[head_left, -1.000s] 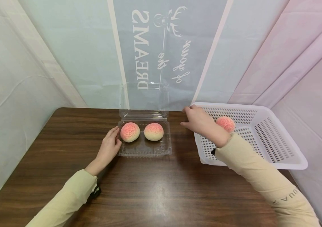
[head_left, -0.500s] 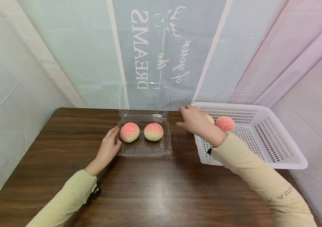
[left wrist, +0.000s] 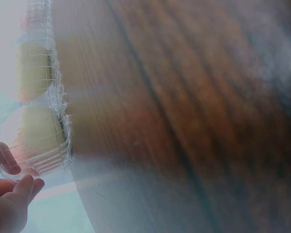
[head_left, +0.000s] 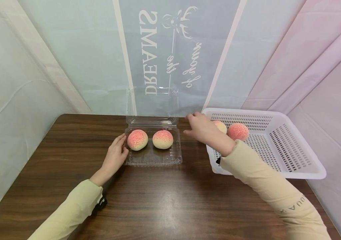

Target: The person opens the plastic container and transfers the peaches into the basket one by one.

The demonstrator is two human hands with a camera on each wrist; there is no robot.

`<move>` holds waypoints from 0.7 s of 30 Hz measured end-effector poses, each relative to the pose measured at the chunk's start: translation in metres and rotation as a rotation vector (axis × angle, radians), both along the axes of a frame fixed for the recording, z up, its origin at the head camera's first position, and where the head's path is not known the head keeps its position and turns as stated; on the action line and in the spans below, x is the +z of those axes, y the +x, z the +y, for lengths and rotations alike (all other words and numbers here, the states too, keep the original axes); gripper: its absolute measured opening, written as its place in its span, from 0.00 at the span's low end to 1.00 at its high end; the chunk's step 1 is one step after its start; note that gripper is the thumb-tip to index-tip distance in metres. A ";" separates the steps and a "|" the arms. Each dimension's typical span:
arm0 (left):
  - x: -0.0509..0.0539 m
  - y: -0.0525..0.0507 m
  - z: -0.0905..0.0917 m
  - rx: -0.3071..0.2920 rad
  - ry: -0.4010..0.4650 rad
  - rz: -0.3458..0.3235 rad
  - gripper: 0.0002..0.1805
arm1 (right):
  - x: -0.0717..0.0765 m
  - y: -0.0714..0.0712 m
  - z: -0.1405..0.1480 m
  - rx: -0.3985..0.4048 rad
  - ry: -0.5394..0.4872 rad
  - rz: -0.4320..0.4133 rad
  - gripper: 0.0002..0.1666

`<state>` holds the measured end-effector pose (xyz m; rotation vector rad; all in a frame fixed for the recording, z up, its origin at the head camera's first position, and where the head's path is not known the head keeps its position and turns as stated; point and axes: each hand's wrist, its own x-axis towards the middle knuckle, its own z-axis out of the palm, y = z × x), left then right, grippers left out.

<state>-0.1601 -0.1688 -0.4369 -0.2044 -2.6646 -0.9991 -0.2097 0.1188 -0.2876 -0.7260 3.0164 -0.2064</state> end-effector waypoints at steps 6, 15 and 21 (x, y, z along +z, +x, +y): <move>-0.001 0.000 0.000 0.001 -0.002 0.000 0.25 | 0.000 0.000 -0.004 -0.014 0.000 -0.026 0.28; 0.000 0.000 0.000 -0.003 -0.001 -0.010 0.24 | -0.003 0.000 -0.011 -0.001 -0.002 -0.045 0.29; 0.000 0.000 0.000 -0.005 0.004 -0.007 0.25 | -0.007 0.000 -0.014 0.043 -0.034 -0.005 0.26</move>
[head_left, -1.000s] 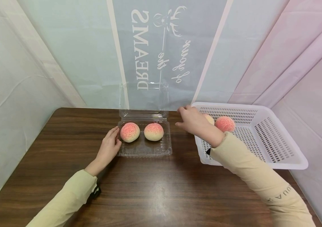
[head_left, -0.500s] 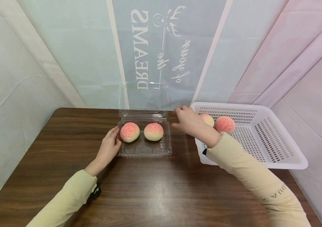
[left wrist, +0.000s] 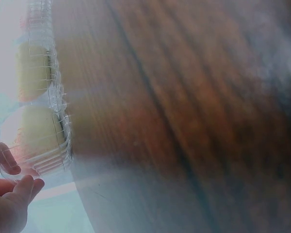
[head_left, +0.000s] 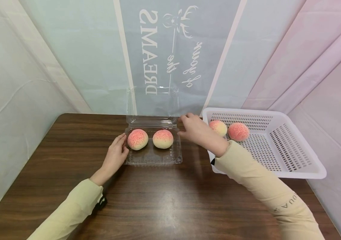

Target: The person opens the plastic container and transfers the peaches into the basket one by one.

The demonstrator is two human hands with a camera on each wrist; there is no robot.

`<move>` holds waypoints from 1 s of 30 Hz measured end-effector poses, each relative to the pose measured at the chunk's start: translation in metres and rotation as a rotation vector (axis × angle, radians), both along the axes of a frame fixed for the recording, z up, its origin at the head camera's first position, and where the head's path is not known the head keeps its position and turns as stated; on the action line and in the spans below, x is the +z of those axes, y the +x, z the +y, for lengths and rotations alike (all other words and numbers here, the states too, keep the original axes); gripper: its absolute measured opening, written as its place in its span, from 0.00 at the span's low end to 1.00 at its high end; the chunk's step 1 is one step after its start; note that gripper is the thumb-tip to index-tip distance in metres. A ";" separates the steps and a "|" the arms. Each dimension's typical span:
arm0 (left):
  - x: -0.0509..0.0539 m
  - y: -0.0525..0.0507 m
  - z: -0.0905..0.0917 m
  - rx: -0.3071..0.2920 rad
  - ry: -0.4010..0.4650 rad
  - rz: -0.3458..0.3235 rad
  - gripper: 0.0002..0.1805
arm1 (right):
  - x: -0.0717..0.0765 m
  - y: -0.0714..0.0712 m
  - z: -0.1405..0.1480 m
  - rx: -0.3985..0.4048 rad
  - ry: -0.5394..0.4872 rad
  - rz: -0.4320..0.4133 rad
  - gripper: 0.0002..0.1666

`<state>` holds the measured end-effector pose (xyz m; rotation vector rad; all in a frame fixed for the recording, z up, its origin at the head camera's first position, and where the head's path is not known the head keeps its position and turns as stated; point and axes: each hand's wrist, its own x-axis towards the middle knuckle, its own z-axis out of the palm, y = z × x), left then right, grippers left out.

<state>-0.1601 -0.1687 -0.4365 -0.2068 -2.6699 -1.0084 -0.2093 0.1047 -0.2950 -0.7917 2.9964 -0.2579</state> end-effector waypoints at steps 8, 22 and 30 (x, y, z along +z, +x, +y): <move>0.000 -0.001 0.000 -0.003 0.003 -0.002 0.25 | -0.005 0.001 -0.007 0.018 -0.032 0.023 0.24; -0.001 -0.001 0.000 0.004 -0.003 -0.002 0.25 | -0.014 0.005 -0.015 0.030 -0.042 0.047 0.25; -0.002 -0.001 0.000 0.006 0.001 0.023 0.25 | -0.019 0.006 -0.020 0.025 -0.035 0.040 0.25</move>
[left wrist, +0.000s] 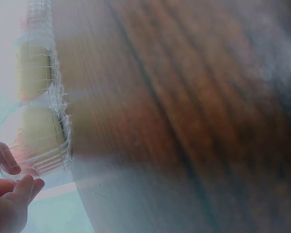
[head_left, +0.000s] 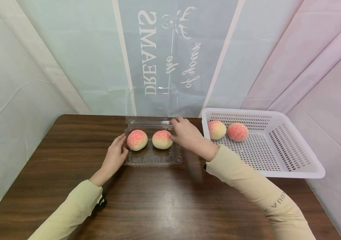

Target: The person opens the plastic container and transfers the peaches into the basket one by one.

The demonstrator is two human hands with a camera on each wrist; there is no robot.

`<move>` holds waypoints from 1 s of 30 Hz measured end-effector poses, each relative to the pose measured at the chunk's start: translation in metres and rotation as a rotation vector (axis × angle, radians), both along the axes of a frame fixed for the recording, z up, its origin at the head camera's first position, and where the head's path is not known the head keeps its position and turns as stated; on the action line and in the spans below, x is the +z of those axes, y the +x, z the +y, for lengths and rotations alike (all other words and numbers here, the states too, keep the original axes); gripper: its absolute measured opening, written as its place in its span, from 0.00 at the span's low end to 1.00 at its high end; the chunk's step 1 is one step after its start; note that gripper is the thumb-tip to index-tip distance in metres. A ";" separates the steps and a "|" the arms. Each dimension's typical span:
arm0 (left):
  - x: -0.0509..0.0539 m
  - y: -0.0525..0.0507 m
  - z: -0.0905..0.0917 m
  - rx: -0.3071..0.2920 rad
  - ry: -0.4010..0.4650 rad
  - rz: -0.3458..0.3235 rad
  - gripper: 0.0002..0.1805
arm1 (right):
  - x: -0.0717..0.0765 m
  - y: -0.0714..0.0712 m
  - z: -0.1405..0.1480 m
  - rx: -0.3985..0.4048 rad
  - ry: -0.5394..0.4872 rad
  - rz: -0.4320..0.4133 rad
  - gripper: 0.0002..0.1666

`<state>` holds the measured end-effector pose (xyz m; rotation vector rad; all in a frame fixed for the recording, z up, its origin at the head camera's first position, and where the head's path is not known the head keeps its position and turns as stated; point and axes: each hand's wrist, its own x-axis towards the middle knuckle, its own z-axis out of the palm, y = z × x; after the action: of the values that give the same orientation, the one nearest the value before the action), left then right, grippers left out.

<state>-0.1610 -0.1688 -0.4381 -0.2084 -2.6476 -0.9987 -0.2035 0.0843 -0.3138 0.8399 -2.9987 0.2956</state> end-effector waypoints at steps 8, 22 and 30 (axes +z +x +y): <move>0.001 0.002 0.001 -0.002 0.004 -0.002 0.25 | -0.007 0.000 -0.005 0.000 -0.009 -0.015 0.27; 0.000 0.001 0.000 -0.004 0.005 -0.008 0.25 | -0.014 0.004 -0.015 0.015 -0.008 -0.030 0.26; 0.001 0.001 0.000 -0.006 0.006 0.002 0.25 | -0.019 0.006 -0.019 -0.007 -0.035 -0.051 0.27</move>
<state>-0.1604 -0.1685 -0.4371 -0.2164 -2.6429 -1.0077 -0.1973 0.0653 -0.3332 0.8311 -3.0334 0.3733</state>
